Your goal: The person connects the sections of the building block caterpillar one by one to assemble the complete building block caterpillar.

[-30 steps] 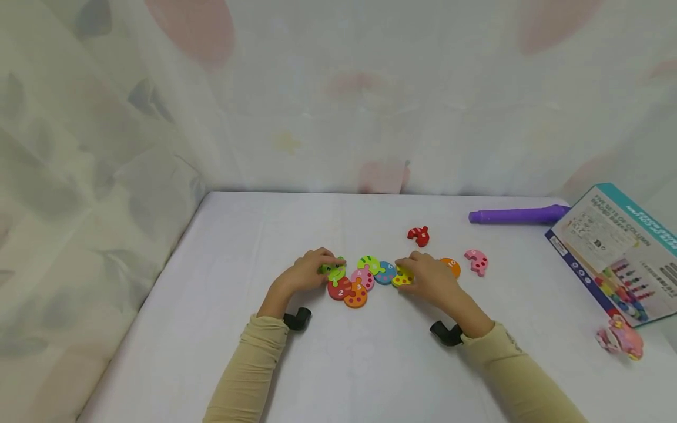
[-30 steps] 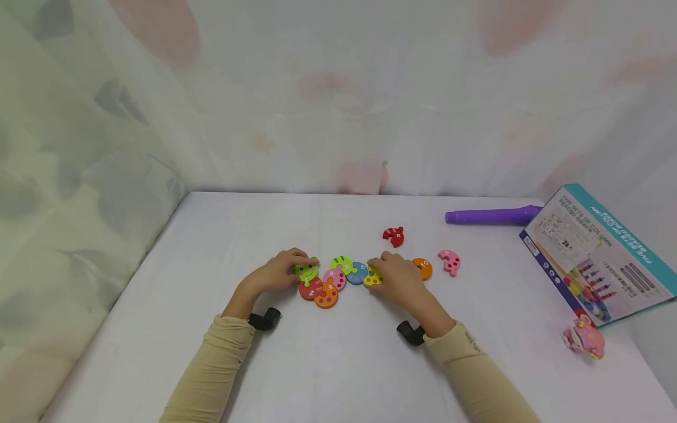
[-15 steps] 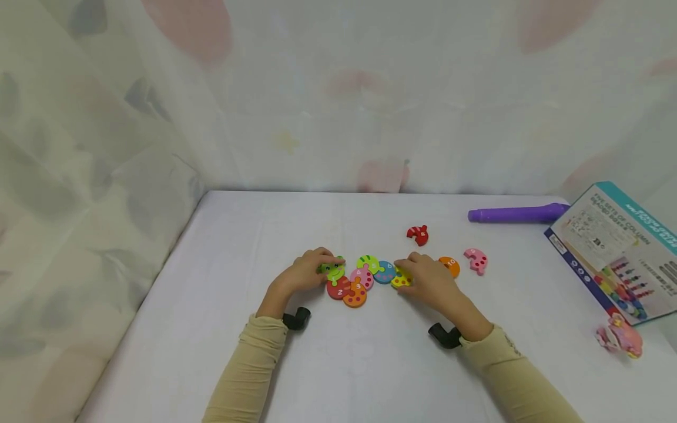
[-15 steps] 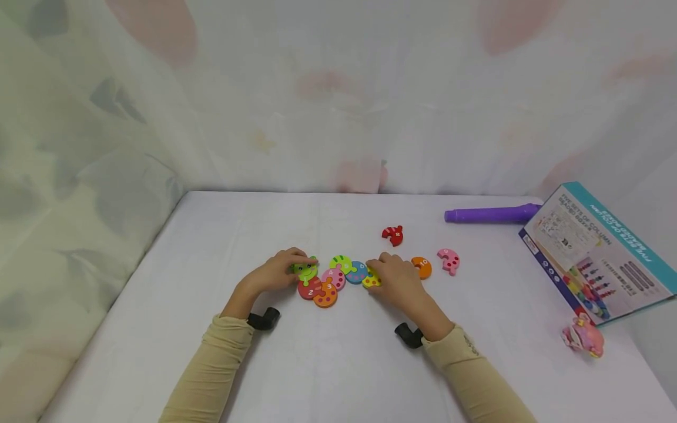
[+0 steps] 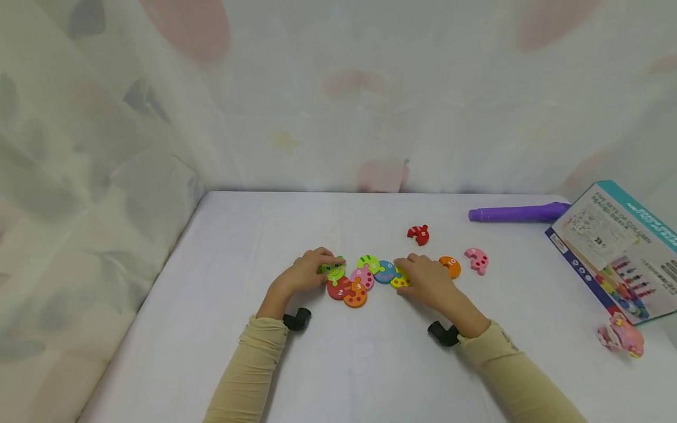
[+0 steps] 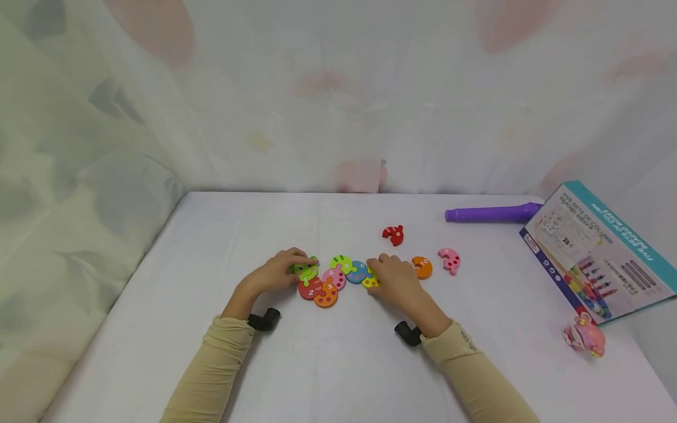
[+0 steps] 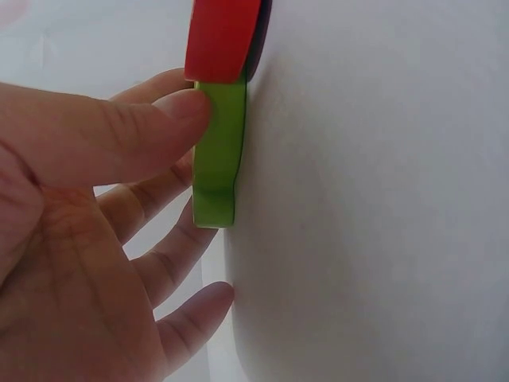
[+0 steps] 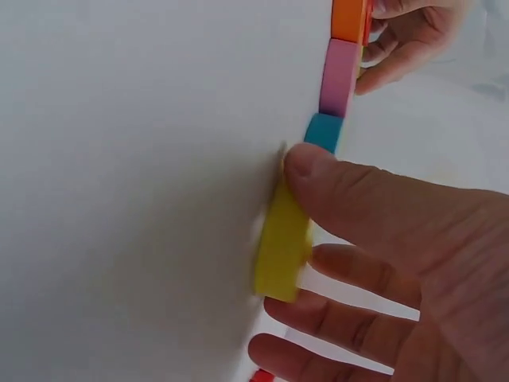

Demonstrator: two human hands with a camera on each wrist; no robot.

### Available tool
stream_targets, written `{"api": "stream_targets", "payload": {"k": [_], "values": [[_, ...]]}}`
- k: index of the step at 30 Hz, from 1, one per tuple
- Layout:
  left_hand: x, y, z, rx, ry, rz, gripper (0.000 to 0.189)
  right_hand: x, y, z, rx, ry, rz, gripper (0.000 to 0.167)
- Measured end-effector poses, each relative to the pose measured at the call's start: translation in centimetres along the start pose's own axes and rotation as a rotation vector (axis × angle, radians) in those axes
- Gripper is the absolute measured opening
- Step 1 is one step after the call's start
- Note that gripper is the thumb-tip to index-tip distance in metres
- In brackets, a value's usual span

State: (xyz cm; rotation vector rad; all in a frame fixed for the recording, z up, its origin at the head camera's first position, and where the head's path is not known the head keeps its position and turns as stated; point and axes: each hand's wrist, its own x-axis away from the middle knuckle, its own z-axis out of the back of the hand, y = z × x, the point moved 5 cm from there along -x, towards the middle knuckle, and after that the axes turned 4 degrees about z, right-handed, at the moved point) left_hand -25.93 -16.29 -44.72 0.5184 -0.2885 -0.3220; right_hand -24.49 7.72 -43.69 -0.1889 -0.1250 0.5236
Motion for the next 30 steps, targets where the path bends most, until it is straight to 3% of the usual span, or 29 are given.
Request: {"api": "stream_targets", "payload": {"k": [5,14,21,30], "values": [[0.0,0.0,0.0,-0.019,-0.005,0.0,0.047,-0.1,0.6,1.7,-0.041,0.005,-0.02,0.064],[0.3,0.3,0.2,-0.006,0.006,-0.01,0.046,-2.6,4.6,4.1,-0.052,0.08,-0.055,0.056],[0.2,0.0,0.1,-0.005,0.01,-0.015,0.046,-4.9,6.8,3.6,-0.082,-0.007,-0.128,0.057],[0.1,-0.2,0.0,-0.006,-0.002,-0.008,0.046,-6.3,7.7,2.5,-0.095,-0.113,-0.119,0.053]]}}
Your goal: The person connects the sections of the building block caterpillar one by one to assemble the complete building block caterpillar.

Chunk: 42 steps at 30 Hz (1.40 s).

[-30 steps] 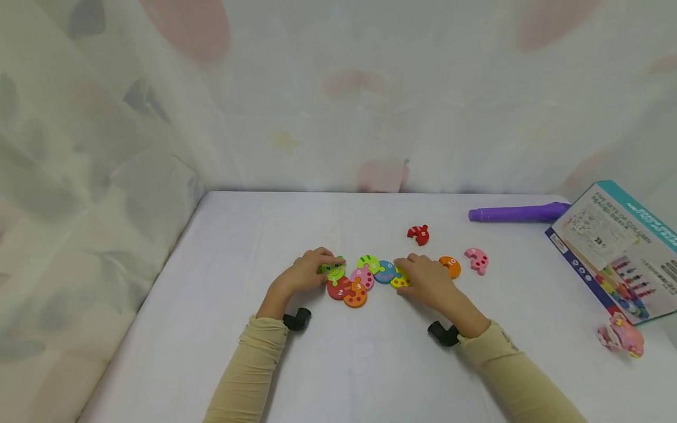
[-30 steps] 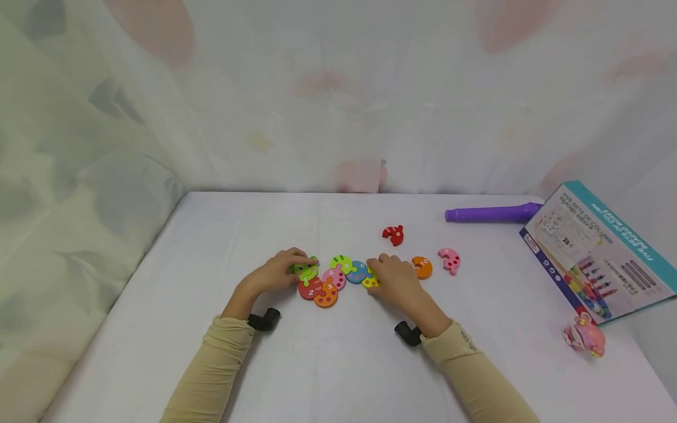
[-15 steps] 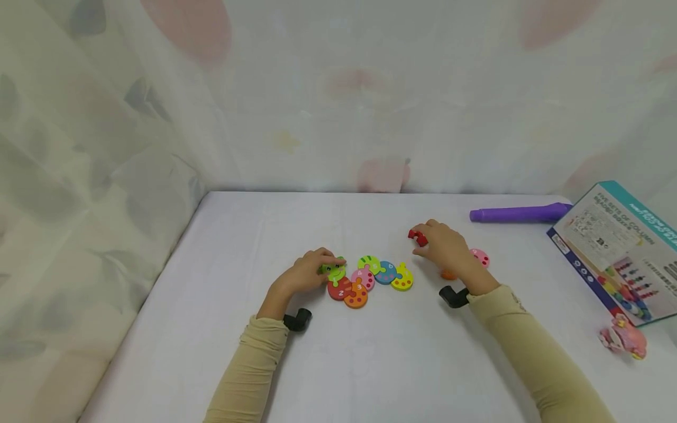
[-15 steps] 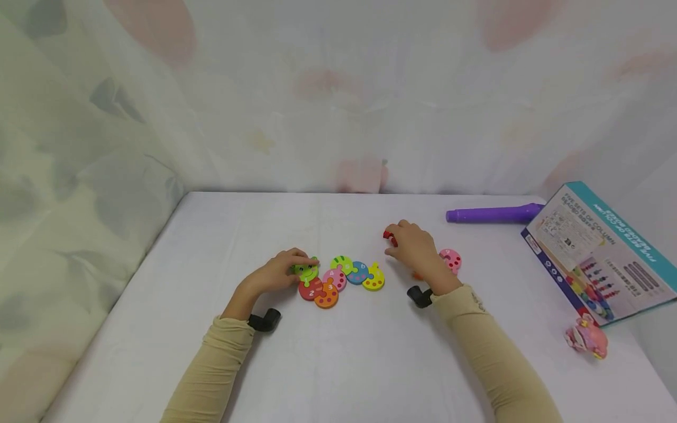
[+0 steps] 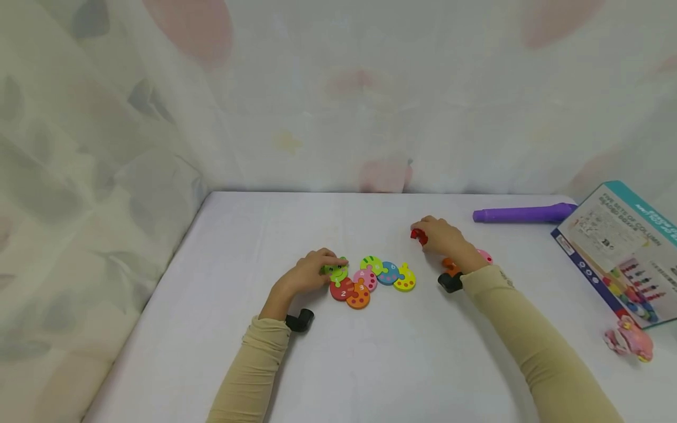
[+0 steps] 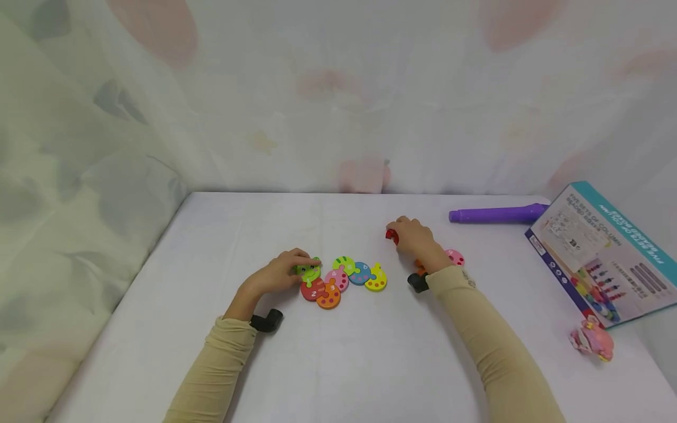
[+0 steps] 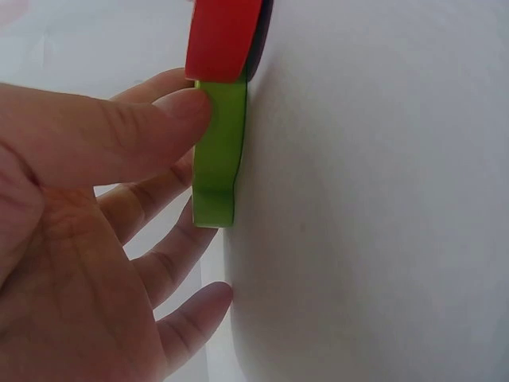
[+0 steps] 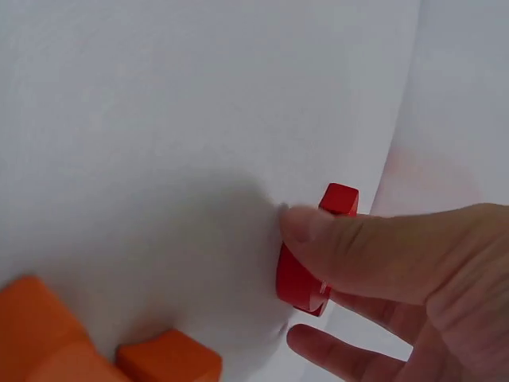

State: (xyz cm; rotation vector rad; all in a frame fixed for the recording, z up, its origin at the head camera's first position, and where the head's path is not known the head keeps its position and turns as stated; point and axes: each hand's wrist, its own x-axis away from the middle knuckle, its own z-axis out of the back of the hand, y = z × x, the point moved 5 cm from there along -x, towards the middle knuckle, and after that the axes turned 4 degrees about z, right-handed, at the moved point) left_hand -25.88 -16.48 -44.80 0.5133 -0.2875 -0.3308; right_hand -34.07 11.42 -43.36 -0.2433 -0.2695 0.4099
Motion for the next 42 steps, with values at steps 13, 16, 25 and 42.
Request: {"api": "stream_targets", "payload": {"k": [13,16,25,42], "values": [[0.2,0.2,0.2,-0.005,-0.002,0.013,0.046,0.9,-0.6,0.0,0.022,0.033,0.071,0.051],[0.2,0.2,0.2,-0.01,-0.002,0.011,0.046,1.6,-1.4,0.0,0.003,0.036,0.118,0.052],[0.1,0.3,0.2,-0.002,-0.002,0.006,0.047,4.0,-3.8,-0.9,0.004,0.011,0.237,0.052],[0.1,0.2,0.2,0.004,-0.007,0.015,0.047,5.3,-5.6,-1.4,0.123,0.073,0.407,0.045]]}}
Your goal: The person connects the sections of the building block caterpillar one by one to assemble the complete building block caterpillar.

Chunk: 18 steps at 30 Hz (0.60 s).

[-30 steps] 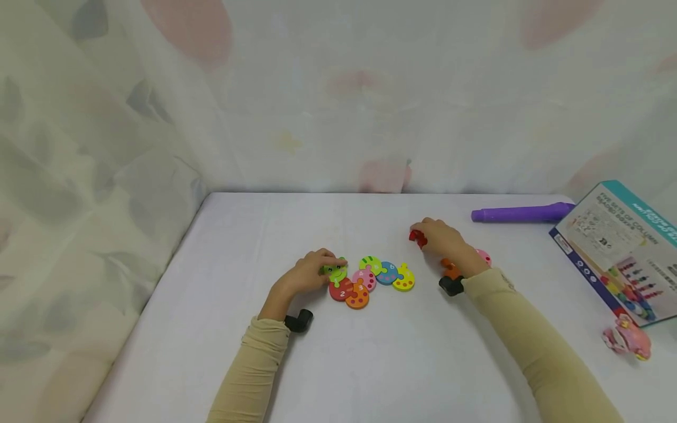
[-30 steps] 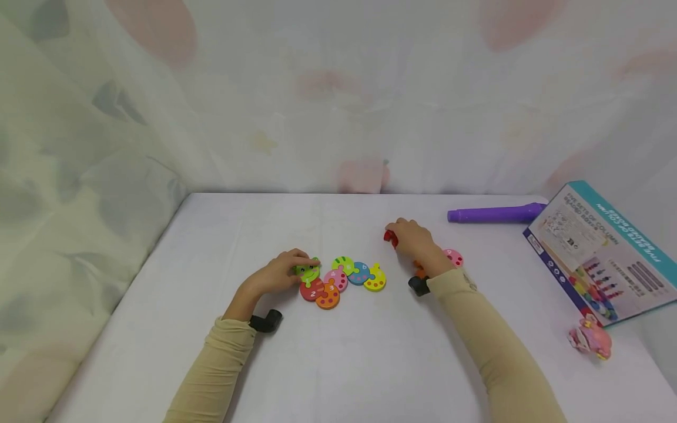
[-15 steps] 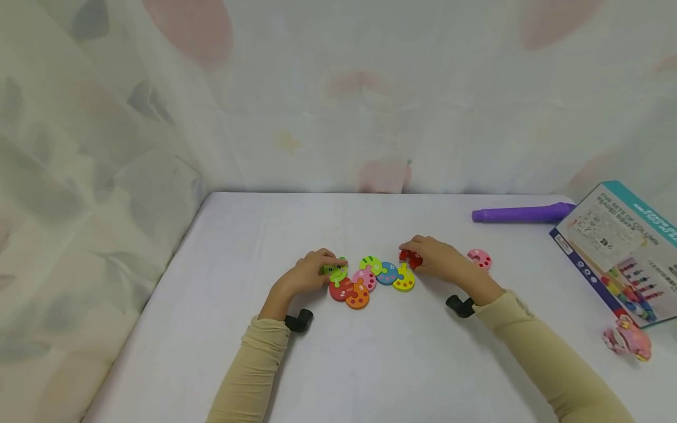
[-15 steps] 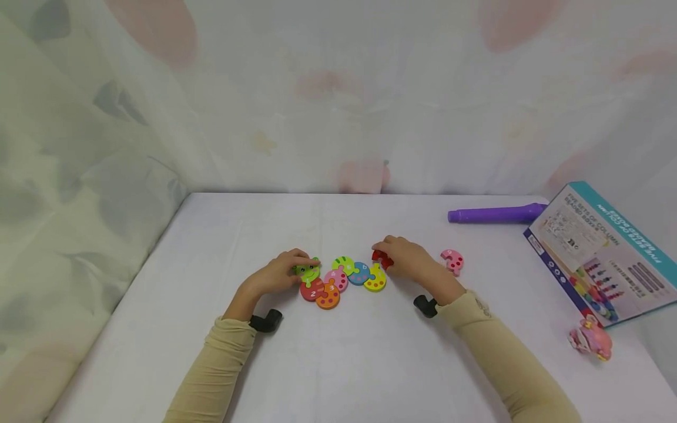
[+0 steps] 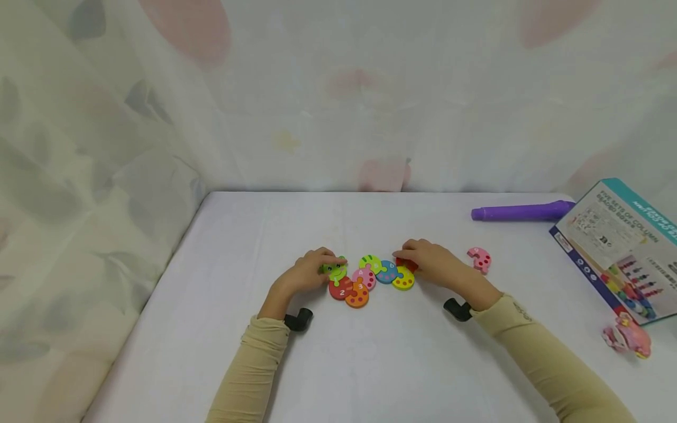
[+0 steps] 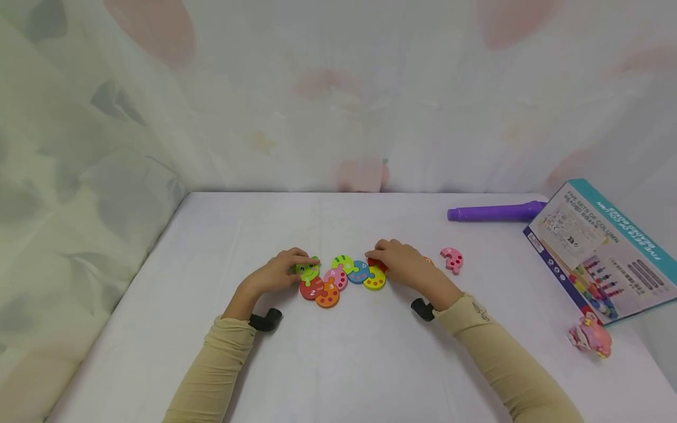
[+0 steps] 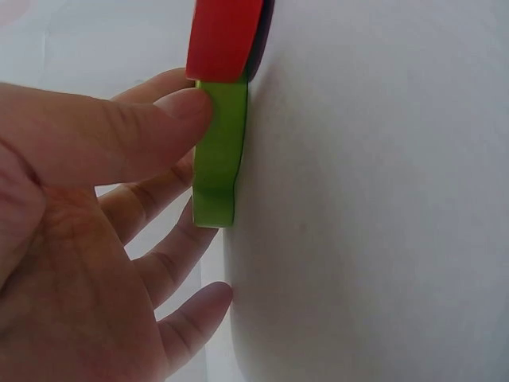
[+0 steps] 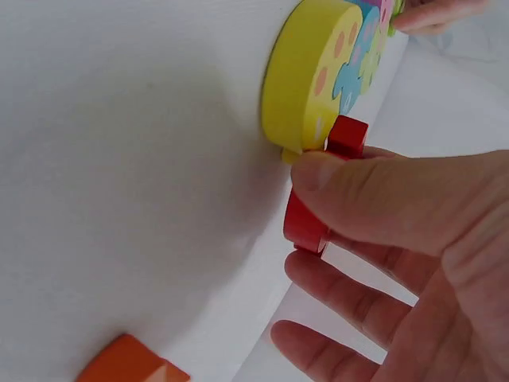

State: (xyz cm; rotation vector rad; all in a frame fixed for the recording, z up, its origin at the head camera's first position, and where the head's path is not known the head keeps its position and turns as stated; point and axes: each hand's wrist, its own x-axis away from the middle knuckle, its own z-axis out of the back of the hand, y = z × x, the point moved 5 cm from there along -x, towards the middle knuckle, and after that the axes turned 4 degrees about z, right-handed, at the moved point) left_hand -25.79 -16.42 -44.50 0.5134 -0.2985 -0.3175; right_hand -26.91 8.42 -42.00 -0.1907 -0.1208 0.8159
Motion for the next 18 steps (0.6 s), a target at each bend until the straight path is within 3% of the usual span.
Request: {"api": "stream_targets", "payload": {"k": [12,18], "values": [[0.0,0.1,0.0,0.002,-0.008,-0.004,0.048,-0.4,0.0,-0.5,0.04,-0.057,-0.027,0.044],[-0.1,-0.1,-0.1,0.001,-0.005,0.001,0.047,0.6,1.1,0.0,0.012,-0.039,-0.117,0.051]]}}
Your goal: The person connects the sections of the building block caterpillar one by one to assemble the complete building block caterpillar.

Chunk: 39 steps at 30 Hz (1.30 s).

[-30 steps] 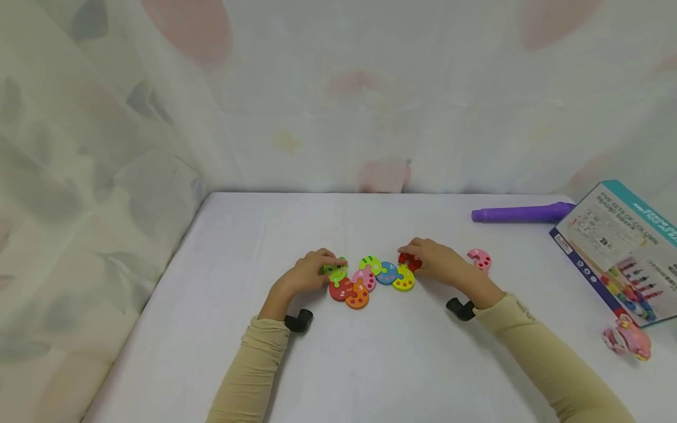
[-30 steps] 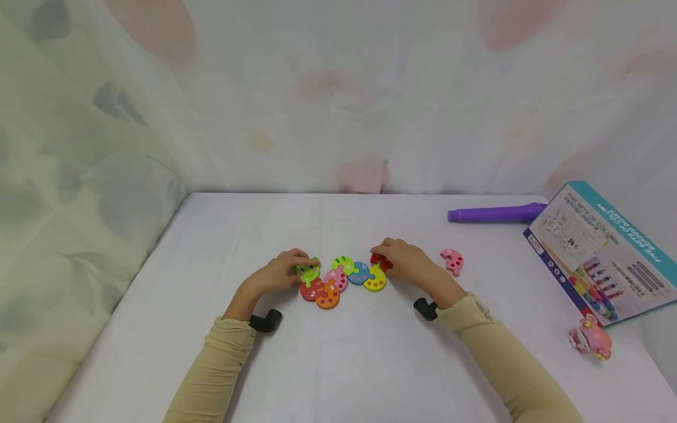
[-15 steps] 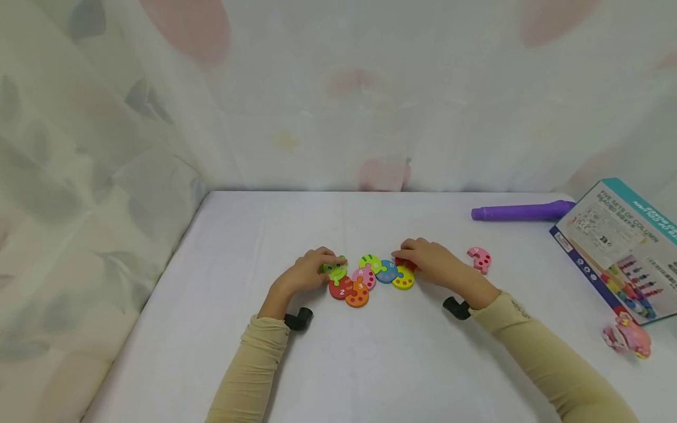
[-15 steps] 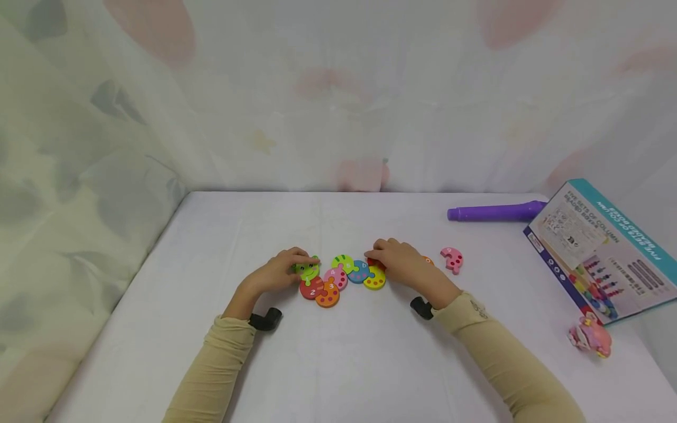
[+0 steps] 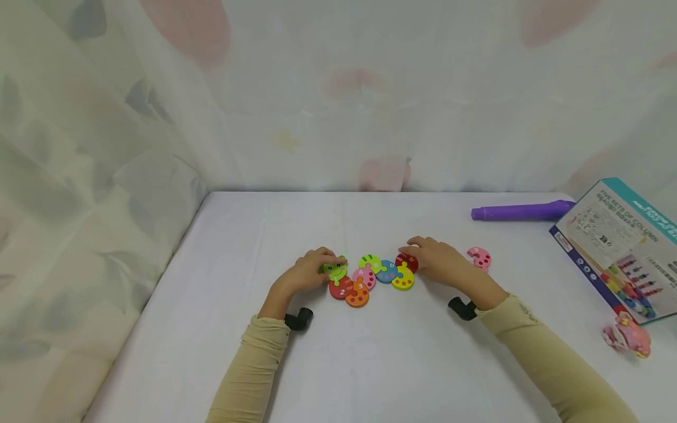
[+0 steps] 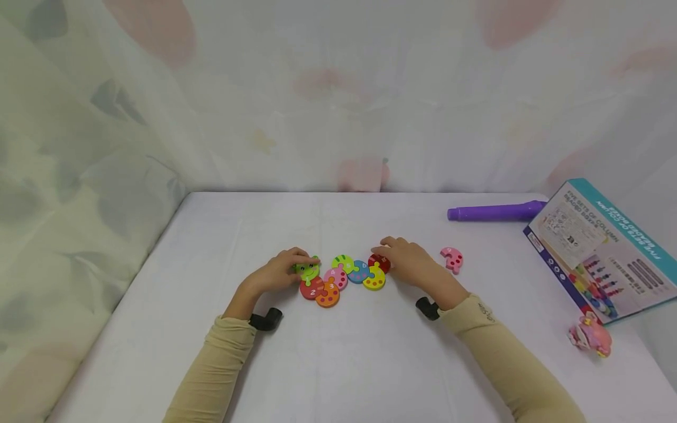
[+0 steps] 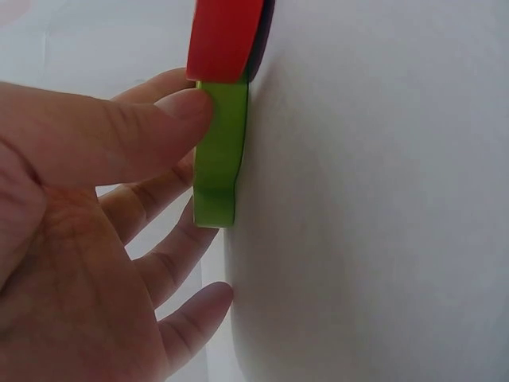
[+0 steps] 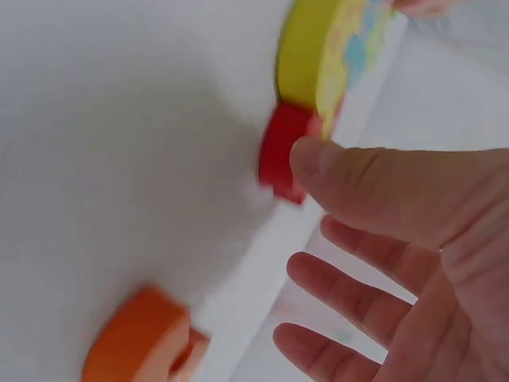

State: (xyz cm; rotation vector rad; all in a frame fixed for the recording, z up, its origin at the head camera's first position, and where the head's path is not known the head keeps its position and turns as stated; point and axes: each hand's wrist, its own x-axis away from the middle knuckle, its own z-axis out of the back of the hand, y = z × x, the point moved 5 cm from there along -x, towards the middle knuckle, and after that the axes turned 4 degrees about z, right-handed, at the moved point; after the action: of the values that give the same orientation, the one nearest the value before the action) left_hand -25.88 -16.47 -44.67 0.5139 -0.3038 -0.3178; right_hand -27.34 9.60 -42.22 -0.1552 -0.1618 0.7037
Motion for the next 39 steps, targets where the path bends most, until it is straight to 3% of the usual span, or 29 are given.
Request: {"api": "stream_targets", "payload": {"k": [6,13,25,32,35,39], "values": [[0.1,0.3,0.2,-0.013,0.002,0.004,0.046,2.6,2.1,1.3,-0.055,0.061,-0.061,0.058],[0.0,0.2,0.1,-0.019,0.002,0.001,0.046,5.0,4.4,0.7,-0.084,0.075,-0.145,0.065],[0.2,-0.2,-0.2,-0.006,0.004,-0.015,0.045,5.8,5.5,-0.2,-0.097,0.067,-0.202,0.072],[0.2,0.1,-0.1,-0.016,0.008,-0.019,0.045,7.4,7.5,0.5,-0.161,0.151,-0.226,0.059],[0.2,0.2,0.0,-0.018,0.013,-0.016,0.045,7.9,8.6,0.6,-0.13,0.173,-0.282,0.057],[0.1,0.2,-0.1,-0.015,0.016,-0.02,0.044,8.2,9.9,0.2,-0.115,0.136,-0.379,0.061]]}}
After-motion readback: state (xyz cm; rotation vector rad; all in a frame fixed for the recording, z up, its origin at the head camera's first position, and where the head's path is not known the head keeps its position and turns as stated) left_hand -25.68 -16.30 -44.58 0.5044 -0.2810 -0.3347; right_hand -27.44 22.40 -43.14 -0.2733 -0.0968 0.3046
